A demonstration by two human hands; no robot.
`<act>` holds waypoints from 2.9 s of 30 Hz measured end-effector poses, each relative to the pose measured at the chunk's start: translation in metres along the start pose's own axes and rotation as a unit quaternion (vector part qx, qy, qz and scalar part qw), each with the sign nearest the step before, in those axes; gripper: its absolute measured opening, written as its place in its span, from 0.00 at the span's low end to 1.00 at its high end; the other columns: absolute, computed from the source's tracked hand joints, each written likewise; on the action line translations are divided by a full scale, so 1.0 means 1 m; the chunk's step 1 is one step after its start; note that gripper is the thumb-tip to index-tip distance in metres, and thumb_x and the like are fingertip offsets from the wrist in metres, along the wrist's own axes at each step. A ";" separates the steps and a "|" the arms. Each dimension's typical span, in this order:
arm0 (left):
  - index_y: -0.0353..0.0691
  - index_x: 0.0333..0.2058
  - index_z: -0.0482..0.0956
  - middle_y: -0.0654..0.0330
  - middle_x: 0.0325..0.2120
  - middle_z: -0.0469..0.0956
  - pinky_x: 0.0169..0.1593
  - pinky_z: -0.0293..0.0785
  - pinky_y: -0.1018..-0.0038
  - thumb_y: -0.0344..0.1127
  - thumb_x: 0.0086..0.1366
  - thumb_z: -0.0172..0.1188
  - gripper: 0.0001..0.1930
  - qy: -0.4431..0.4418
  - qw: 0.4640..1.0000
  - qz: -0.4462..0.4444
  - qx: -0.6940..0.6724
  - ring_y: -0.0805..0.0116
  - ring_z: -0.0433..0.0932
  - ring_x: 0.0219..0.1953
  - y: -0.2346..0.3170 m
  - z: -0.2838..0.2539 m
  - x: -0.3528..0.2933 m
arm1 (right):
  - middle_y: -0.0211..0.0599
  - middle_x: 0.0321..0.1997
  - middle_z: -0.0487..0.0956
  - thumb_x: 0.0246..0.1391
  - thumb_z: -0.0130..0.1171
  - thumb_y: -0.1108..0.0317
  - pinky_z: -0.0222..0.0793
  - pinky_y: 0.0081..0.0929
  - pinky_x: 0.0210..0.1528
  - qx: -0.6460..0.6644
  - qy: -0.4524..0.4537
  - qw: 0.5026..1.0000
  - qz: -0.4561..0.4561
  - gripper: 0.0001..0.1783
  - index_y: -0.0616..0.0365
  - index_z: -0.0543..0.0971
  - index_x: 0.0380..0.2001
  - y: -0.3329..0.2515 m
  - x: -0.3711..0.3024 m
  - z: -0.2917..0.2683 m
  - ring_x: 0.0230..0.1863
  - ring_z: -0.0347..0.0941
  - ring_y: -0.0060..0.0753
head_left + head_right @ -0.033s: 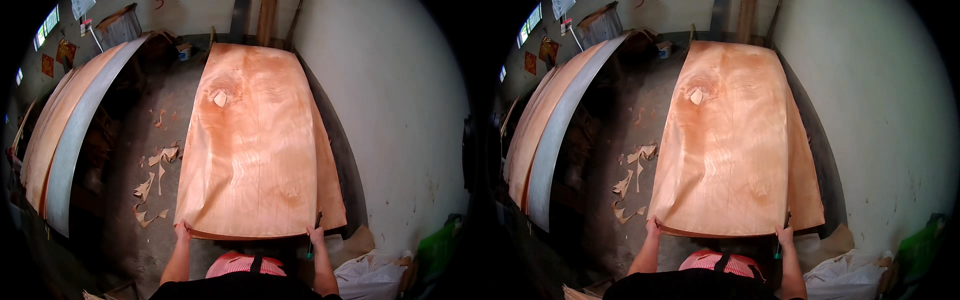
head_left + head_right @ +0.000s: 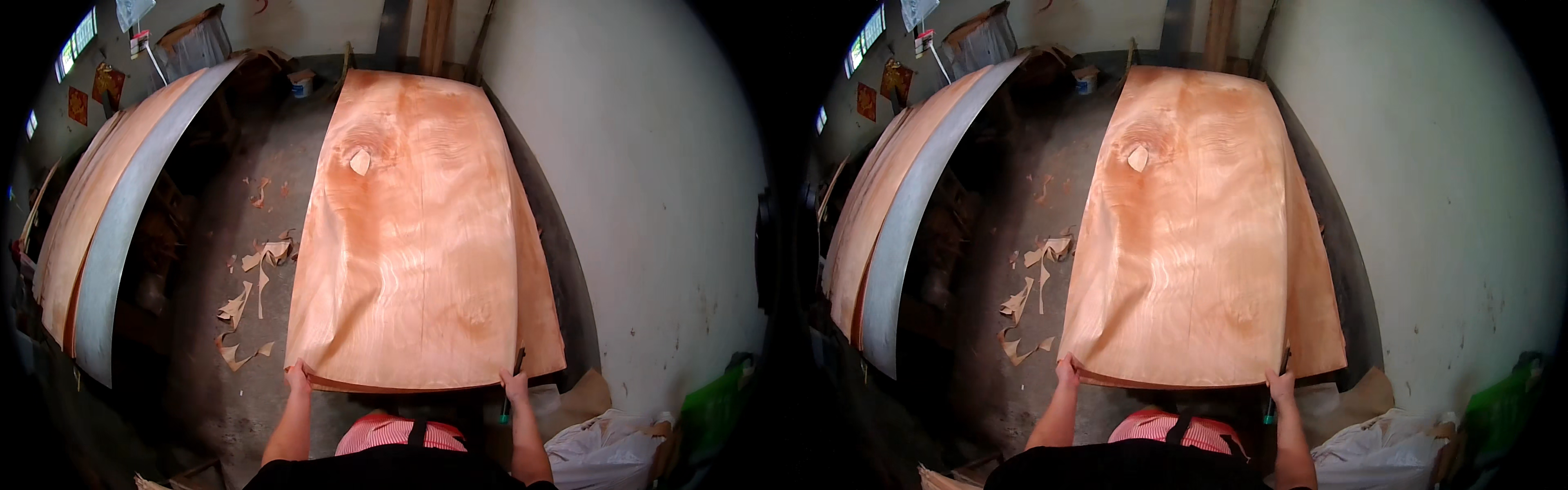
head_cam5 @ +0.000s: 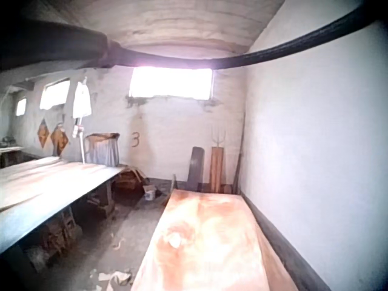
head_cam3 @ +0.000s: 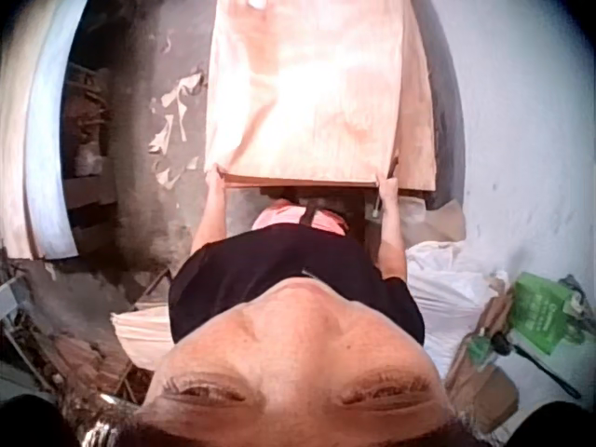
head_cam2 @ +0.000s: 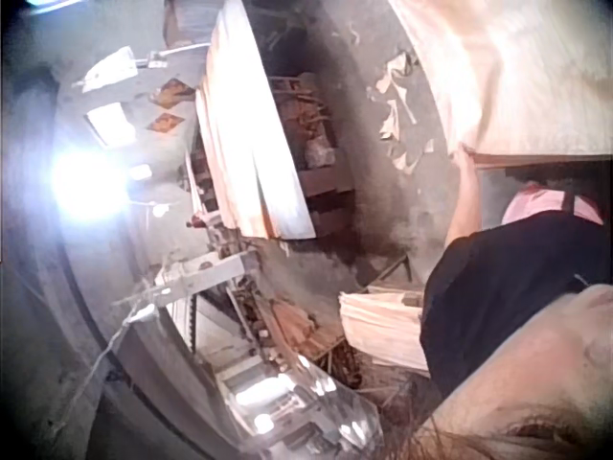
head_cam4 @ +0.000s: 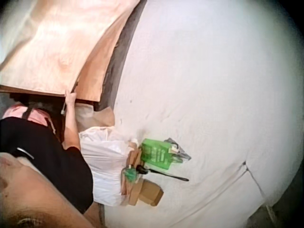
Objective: The person uses a utility knife to cut a small piece of wood veneer on a large sheet. They then apply a liquid to the sheet with a brush and use a long metal ruler to measure and cut the veneer into larger pieces.
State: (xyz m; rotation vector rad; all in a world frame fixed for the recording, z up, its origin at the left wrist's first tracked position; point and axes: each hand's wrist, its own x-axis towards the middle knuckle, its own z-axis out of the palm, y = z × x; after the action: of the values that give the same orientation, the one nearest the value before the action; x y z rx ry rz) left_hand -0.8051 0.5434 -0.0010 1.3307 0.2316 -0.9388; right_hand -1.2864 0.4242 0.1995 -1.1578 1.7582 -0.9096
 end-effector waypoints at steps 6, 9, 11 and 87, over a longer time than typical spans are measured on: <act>0.46 0.22 0.66 0.69 0.14 0.64 0.13 0.57 0.82 0.38 0.56 0.51 0.07 0.077 0.997 -0.008 0.013 0.78 0.62 0.13 -0.020 0.028 -0.020 | 0.28 0.10 0.66 0.39 0.53 0.70 0.56 0.20 0.14 -0.002 -0.012 1.000 0.026 0.07 0.61 0.69 0.15 0.050 0.004 0.003 0.11 0.62 0.21; 0.45 0.25 0.68 0.68 0.15 0.66 0.14 0.58 0.82 0.38 0.56 0.50 0.06 0.079 0.997 -0.019 0.007 0.78 0.63 0.14 -0.050 0.006 -0.010 | 0.27 0.11 0.67 0.41 0.54 0.70 0.56 0.18 0.13 0.006 -0.030 0.999 0.032 0.07 0.61 0.68 0.20 0.079 0.004 0.006 0.11 0.62 0.19; 0.45 0.24 0.67 0.67 0.15 0.66 0.14 0.58 0.82 0.37 0.56 0.50 0.06 0.076 0.996 -0.032 0.022 0.77 0.63 0.15 -0.071 -0.003 -0.012 | 0.27 0.12 0.67 0.42 0.54 0.71 0.56 0.18 0.13 0.017 -0.039 0.999 0.033 0.06 0.61 0.68 0.22 0.105 0.005 0.005 0.11 0.61 0.18; 0.39 0.35 0.65 0.59 0.24 0.71 0.27 0.66 0.74 0.58 0.55 0.45 0.25 0.212 0.945 -0.235 0.085 0.71 0.71 0.26 -0.284 -0.016 0.004 | 0.50 0.31 0.72 0.40 0.57 0.51 0.63 0.33 0.36 -0.499 -0.068 0.863 0.040 0.32 0.66 0.64 0.41 0.278 0.136 -0.010 0.35 0.69 0.47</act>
State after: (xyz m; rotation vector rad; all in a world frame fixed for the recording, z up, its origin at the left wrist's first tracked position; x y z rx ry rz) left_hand -0.9929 0.5710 -0.2127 1.6706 0.8461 -1.0725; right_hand -1.4238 0.3855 -0.0749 -1.6861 2.1775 0.2359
